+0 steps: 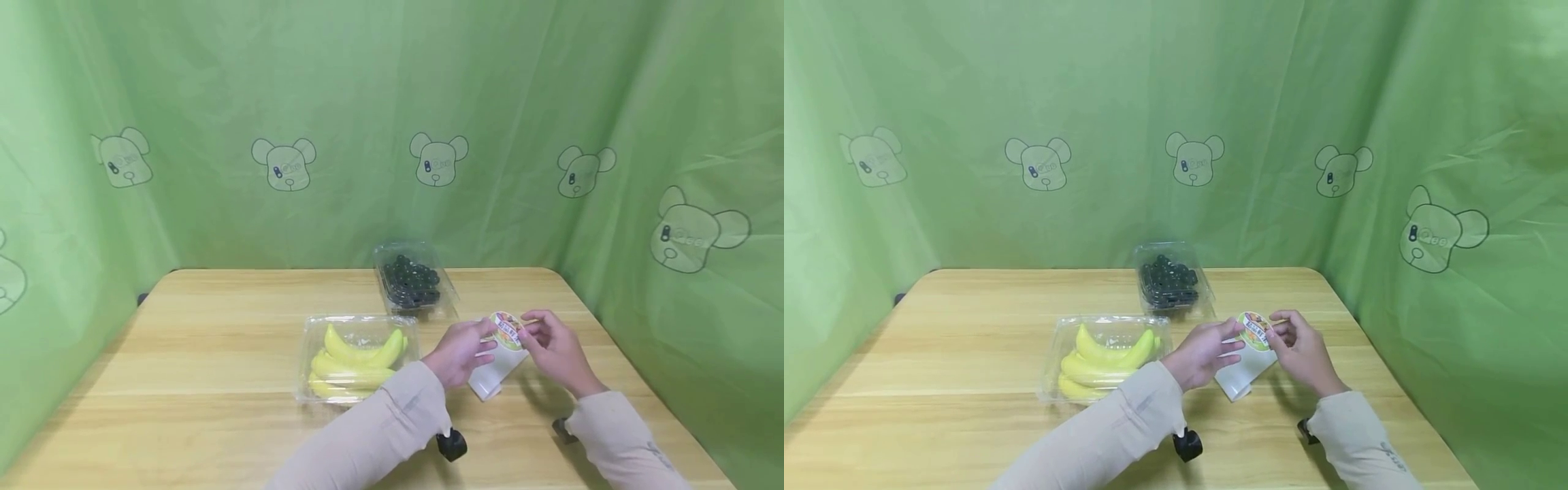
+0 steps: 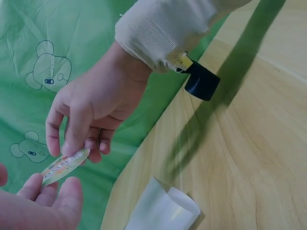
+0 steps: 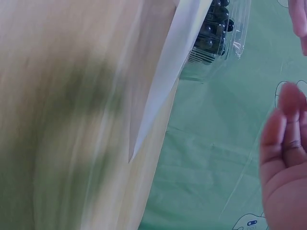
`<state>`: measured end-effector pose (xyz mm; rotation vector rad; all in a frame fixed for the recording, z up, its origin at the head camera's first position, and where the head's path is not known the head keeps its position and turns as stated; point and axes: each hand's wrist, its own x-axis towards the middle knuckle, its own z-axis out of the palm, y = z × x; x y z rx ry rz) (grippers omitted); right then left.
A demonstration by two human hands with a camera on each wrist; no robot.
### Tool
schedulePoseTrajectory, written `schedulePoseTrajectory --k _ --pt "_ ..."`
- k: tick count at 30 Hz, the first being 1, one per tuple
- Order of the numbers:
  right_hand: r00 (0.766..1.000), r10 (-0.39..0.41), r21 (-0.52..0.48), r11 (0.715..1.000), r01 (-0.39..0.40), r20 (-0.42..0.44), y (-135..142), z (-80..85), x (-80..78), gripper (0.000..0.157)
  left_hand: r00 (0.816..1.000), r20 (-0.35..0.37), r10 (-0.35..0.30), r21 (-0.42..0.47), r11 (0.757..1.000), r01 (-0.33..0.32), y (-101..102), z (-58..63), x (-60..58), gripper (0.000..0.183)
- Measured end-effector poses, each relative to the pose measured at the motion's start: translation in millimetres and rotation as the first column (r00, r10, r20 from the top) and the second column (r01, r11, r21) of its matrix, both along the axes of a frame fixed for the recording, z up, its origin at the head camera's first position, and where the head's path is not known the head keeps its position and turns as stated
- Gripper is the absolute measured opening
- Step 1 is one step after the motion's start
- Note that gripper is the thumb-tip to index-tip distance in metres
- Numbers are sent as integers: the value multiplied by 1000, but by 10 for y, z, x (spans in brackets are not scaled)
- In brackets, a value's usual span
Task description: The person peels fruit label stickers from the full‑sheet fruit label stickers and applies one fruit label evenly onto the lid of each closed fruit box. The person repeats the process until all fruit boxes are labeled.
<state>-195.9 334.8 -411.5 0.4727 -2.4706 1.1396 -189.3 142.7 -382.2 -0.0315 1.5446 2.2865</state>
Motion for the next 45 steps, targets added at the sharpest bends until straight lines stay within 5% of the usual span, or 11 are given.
schedulePoseTrajectory --k 9,19,35,45 --pt "997 -6 32 999 9 -81 -42 -23 -15 18 999 -45 4 -208 978 -13 8 64 55 26" --pt "994 0 43 999 4 -105 -55 -26 -22 21 986 -167 -10 -295 955 -40 -170 57 -22 19" --pt "989 80 15 997 -79 -124 -303 101 -5 29 929 -327 -172 -531 847 -30 -353 138 -137 26" --pt "998 50 21 999 -49 -46 -395 119 -19 31 931 -349 -108 -461 885 -70 -458 151 -173 29"
